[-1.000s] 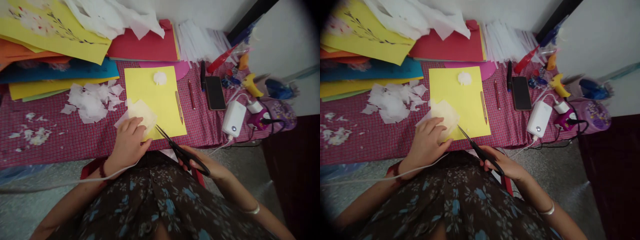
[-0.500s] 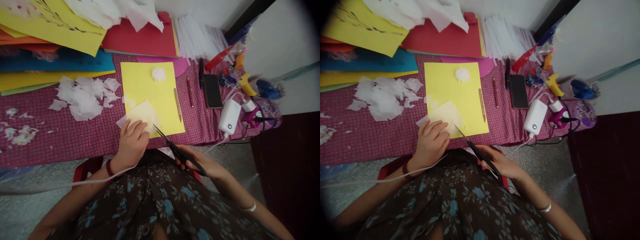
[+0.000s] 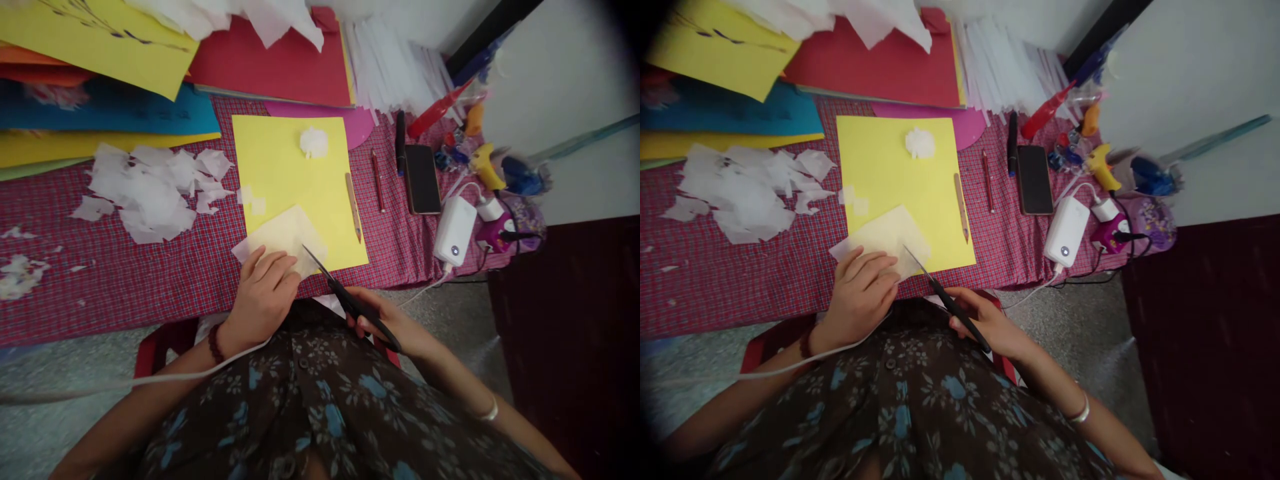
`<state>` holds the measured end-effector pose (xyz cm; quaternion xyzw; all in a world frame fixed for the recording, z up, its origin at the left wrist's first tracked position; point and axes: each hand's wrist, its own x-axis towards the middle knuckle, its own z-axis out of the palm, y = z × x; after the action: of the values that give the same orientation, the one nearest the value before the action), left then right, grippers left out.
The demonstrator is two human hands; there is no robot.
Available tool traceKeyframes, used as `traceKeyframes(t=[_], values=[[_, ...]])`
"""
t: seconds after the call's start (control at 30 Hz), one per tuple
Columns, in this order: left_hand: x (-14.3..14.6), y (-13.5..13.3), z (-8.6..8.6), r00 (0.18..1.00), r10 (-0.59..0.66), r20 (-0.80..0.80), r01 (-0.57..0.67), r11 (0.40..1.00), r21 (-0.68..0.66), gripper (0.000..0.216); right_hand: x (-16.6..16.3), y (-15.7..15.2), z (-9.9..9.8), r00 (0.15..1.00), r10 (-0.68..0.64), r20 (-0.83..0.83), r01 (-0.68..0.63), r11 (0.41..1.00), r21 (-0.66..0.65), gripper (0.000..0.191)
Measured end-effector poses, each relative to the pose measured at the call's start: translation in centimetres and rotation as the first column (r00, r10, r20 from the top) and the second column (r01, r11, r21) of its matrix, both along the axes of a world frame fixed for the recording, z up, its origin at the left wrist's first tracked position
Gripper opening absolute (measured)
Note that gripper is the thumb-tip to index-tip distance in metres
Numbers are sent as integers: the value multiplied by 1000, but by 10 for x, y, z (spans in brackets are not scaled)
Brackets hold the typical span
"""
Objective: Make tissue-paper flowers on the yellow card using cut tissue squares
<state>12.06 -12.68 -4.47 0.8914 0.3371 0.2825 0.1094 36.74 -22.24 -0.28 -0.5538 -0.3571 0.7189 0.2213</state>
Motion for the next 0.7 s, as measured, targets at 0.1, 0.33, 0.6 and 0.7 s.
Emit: traceKeyframes(t=[0.1, 0.33, 0.6, 0.7], values=[[0, 0, -1, 1000, 1, -4, -1, 1000, 0, 9, -4, 1, 2, 999, -21, 27, 22, 999, -39, 71], [-2, 1, -2, 1000, 8, 8, -8, 999, -45, 12, -2, 1, 5, 999, 34, 6, -34, 999, -14, 70], [-1, -8, -1, 995, -52, 87, 55, 998, -33, 11, 1, -1, 5, 998, 49, -41, -48, 999, 10, 64], [0, -14, 1, 988, -108, 106, 112, 993, -36, 12, -4, -2, 4, 999, 23, -26, -23, 1000, 13, 67]])
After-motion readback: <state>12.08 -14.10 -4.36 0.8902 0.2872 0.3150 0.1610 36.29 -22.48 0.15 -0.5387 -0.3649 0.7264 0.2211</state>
